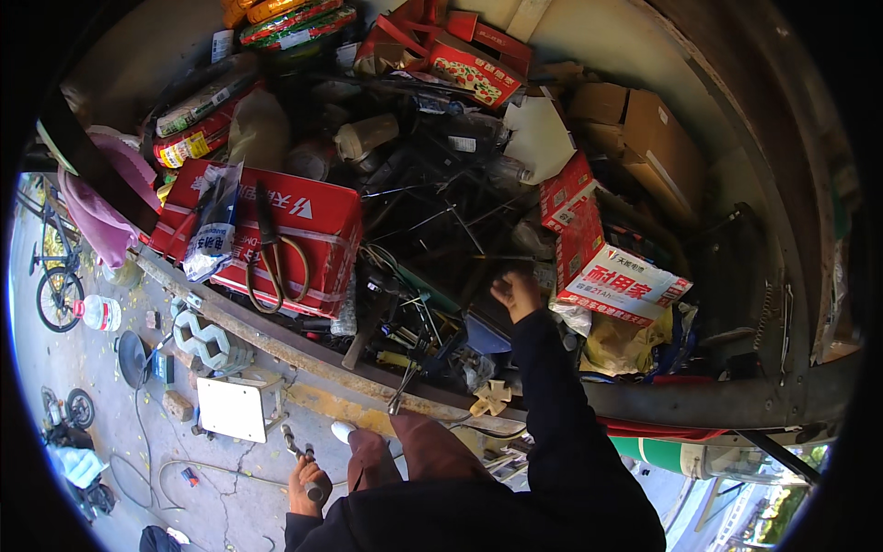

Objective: The person gathers tools from a cluttered workbench, then uses a screwdriver and wrench to remove the rear footrest and adjust the rear suspension of a scooter. The removed footrest is placed on the ground.

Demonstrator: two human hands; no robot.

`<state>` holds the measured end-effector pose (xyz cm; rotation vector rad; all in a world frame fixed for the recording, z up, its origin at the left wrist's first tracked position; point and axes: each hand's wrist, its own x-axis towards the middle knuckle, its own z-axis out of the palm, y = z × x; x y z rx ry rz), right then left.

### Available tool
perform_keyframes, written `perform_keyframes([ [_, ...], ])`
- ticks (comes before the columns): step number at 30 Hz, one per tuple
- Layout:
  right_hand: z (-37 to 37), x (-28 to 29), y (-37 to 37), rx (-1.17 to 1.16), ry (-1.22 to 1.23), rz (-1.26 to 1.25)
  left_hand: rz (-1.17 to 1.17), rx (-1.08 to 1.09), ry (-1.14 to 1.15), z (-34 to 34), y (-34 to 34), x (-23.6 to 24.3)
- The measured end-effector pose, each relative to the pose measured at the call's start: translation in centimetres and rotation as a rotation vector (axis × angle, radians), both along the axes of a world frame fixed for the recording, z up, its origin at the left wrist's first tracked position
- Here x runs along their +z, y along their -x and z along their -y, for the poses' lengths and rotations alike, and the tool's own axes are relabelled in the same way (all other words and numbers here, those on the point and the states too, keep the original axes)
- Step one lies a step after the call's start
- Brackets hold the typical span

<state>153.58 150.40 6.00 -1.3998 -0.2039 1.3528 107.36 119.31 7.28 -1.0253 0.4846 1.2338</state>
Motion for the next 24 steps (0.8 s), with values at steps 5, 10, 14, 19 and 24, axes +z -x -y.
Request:
perform_keyframes([
  [5,-3.9,-6.0,-1.1,0.204,0.124,-0.206,0.007,0.142,0.019,2.9,0.4,-1.0],
  [10,-11.7,-10.4,2.7,0.75,0.245,0.843,-0.011,0.036,-0.034,4.7,-0.7,-1.9],
  [14,-16.9,-13.8,2.8,0.791,0.395,1.598,0.126,0.045,-0.134,4.2,-1.5,-3.2],
  [19,-19.6,-17.7,2.2,0.711,0.393,1.615,0.127,0.068,-0.101,1.5,-0.8,-4.7],
  [24,-20.3,-16.8,-0.3,0.823,0.394,1.737,0.158,0.065,-0.019,0.9,-1.3,-4.8],
])
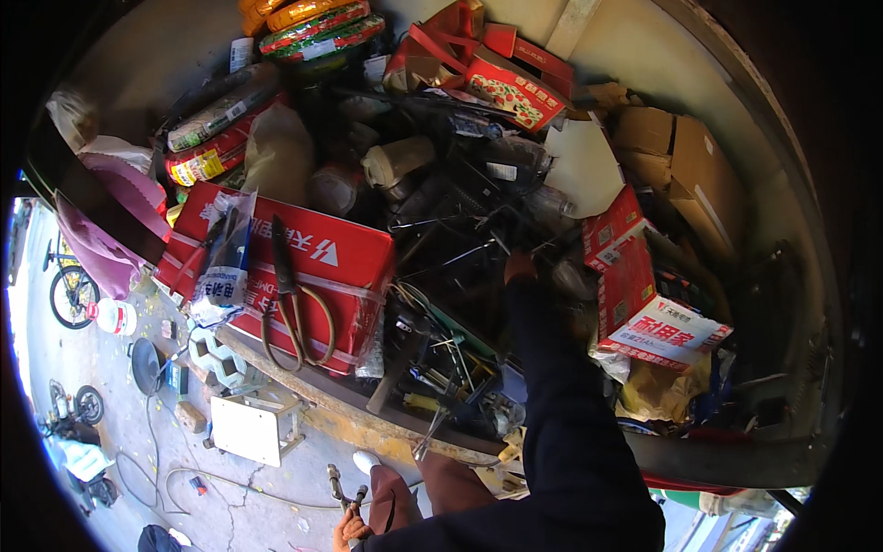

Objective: The person gathers tools from a cluttered workbench, then uses a screwdriver and wrench to remove the rear footrest and adjust the rear suspension of a scooter. The removed footrest is placed on the ground.

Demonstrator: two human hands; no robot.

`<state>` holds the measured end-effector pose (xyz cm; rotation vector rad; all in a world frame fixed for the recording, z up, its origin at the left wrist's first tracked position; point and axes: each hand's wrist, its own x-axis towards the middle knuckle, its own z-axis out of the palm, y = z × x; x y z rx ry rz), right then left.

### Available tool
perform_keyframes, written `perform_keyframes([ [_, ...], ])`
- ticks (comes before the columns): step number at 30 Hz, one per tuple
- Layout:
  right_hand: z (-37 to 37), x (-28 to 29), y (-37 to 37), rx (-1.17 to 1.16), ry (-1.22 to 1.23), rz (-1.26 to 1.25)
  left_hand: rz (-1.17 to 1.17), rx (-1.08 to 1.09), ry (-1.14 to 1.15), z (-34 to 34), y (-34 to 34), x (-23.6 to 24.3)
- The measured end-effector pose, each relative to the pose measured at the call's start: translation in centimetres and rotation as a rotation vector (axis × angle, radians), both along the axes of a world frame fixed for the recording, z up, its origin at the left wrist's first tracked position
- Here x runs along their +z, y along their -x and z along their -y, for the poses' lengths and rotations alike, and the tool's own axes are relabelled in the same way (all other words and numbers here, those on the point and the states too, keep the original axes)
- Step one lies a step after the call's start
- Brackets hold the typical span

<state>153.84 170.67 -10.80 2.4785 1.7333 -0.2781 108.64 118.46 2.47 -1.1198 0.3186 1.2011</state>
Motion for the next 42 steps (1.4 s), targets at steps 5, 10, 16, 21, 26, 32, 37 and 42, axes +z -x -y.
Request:
perform_keyframes([
  [5,3.8,9.1,-0.3,-0.092,-0.38,-0.572,0.049,-0.015,0.057,0.0,-0.8,-0.2],
  [10,18.8,24.5,4.1,-0.173,-0.509,-1.58,0.131,0.017,0.127,-0.1,-1.4,0.2],
  [16,31.3,32.5,10.1,0.158,0.321,-1.612,-0.277,-0.182,0.155,-1.7,-2.6,1.7],
  [21,34.8,25.5,17.8,0.527,0.633,-1.674,-0.302,-0.071,0.036,-2.5,-4.4,2.3],
  [26,39.6,19.2,24.2,0.722,0.749,-1.676,-0.048,0.14,-0.018,-1.7,-4.7,1.9],
  [32,43.6,16.4,26.3,0.883,0.732,-1.557,-0.514,-0.239,-0.09,0.3,-4.5,1.1],
  [37,42.0,17.6,23.8,0.961,0.6,-1.424,-0.202,0.0,0.017,0.8,-3.6,-0.2],
  [42,34.2,18.6,15.8,0.578,0.072,-1.182,0.146,0.012,-0.139,0.8,-2.8,0.0],
])
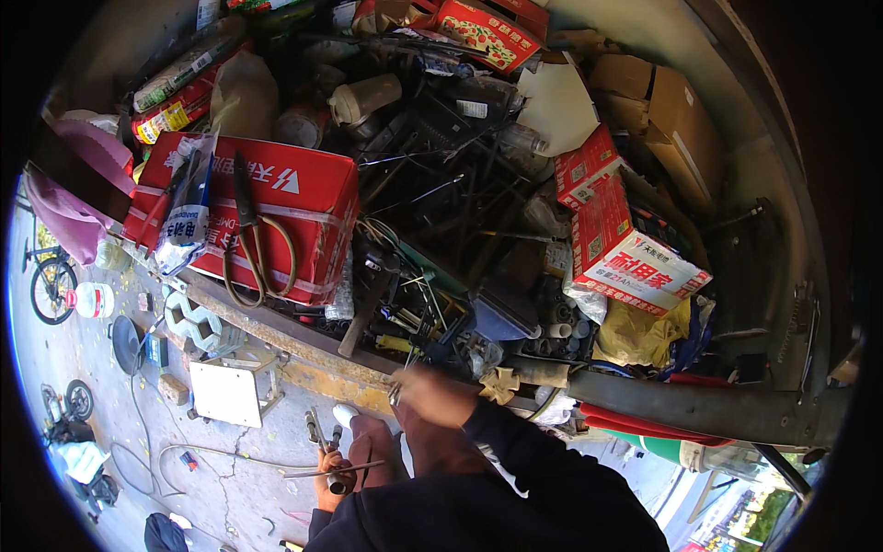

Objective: The person gathers tools from a cluttered workbench, then uses a screwdriver and wrench to remove the rear footrest and adjust the rear suspension of a scooter. The removed footrest is placed on the ground.

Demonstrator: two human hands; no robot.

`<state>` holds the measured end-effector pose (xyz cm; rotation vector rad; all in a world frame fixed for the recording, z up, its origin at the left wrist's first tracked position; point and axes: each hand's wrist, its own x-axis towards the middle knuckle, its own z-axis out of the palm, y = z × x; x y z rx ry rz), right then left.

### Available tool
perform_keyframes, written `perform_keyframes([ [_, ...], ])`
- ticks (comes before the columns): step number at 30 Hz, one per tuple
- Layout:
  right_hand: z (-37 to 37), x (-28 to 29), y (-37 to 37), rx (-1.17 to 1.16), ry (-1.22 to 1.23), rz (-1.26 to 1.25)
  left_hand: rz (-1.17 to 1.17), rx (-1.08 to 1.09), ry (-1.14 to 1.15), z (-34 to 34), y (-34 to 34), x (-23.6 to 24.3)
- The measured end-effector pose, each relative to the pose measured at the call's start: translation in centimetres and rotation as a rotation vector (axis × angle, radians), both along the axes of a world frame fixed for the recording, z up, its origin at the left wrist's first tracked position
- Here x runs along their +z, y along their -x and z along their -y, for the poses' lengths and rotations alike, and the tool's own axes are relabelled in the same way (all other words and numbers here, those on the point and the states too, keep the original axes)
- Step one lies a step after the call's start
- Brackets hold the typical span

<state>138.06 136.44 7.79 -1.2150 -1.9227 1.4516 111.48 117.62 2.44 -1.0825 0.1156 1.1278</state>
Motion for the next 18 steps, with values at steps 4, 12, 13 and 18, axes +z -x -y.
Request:
perform_keyframes([
  [4,-6.0,-0.1,-9.2,-0.478,-0.062,0.309,-0.184,0.068,0.355,-0.4,-0.1,0.5],
  [12,-13.3,-3.5,-17.3,-1.15,0.258,-0.314,-0.219,0.109,0.168,-0.3,-0.5,0.5],
  [13,-14.3,-4.1,-17.7,-1.124,0.259,-0.269,-0.222,0.106,0.167,-0.2,-0.5,0.5],
  [18,-19.4,-6.7,-18.3,-1.176,0.101,-0.175,-0.22,0.086,0.123,-0.1,-0.5,0.8],
])
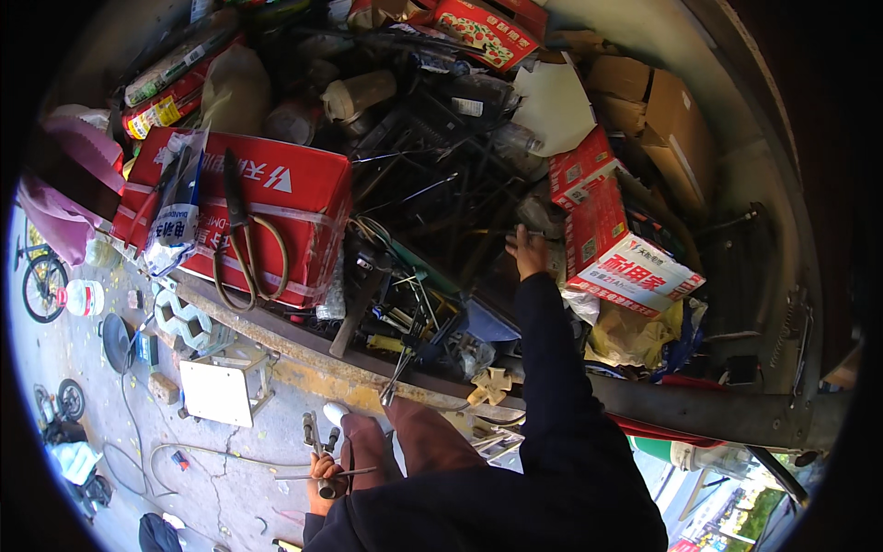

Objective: The person gathers tools from a cluttered workbench, then uses a screwdriver and wrench to remove the rear footrest and adjust the rear suspension of a scooter. The removed footrest is placed on the ground.

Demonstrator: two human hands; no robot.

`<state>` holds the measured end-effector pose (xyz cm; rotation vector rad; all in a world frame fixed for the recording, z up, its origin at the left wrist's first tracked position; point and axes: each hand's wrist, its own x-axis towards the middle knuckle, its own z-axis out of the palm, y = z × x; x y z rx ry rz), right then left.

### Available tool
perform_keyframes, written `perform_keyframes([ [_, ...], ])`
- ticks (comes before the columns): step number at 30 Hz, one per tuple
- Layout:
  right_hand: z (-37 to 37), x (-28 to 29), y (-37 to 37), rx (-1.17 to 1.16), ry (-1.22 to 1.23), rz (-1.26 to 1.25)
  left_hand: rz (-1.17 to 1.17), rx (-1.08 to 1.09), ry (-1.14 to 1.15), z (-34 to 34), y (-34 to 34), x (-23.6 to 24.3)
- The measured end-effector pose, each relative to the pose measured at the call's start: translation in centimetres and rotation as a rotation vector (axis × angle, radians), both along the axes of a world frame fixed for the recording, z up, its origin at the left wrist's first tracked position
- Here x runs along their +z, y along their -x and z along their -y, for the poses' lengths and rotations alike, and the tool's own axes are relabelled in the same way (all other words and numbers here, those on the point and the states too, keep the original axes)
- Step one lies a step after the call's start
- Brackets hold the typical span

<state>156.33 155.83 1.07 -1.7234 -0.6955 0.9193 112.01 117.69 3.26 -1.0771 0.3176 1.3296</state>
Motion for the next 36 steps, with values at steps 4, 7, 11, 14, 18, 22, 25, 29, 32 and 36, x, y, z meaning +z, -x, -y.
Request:
perform_keyframes([
  [4,-1.9,-1.2,-0.3,0.169,-0.15,0.233,0.03,-0.032,0.049,-0.1,0.3,0.7],
  [7,-3.8,-2.0,-1.1,0.333,-0.148,0.419,0.032,-0.045,0.054,-0.1,0.4,1.0],
  [11,-10.4,-0.6,-3.9,0.12,-0.123,0.72,0.015,-0.049,0.081,0.3,0.4,1.3],
  [14,-13.3,4.2,-5.2,0.005,-0.247,0.859,-0.026,-0.087,0.066,0.6,0.5,1.4],
  [18,-9.7,12.3,-2.0,0.168,-0.232,0.846,-0.062,-0.098,0.097,1.2,0.8,1.0],
  [22,-0.7,16.9,3.1,0.374,-0.126,0.38,-0.04,-0.133,0.059,1.4,1.0,-0.1],
  [25,4.4,15.3,8.3,0.648,-0.026,0.094,-0.064,-0.229,0.008,1.1,0.9,-0.6],
  [29,8.7,10.3,18.0,1.11,0.065,-0.327,-0.19,-0.441,0.022,0.2,0.0,-0.3],
  [32,9.7,6.9,25.1,1.609,0.215,-0.492,-0.326,-0.507,0.094,-0.9,-1.2,0.0],
  [36,12.7,3.8,31.7,1.964,0.319,-0.663,-0.428,-0.473,0.113,-2.1,-2.5,0.3],
])
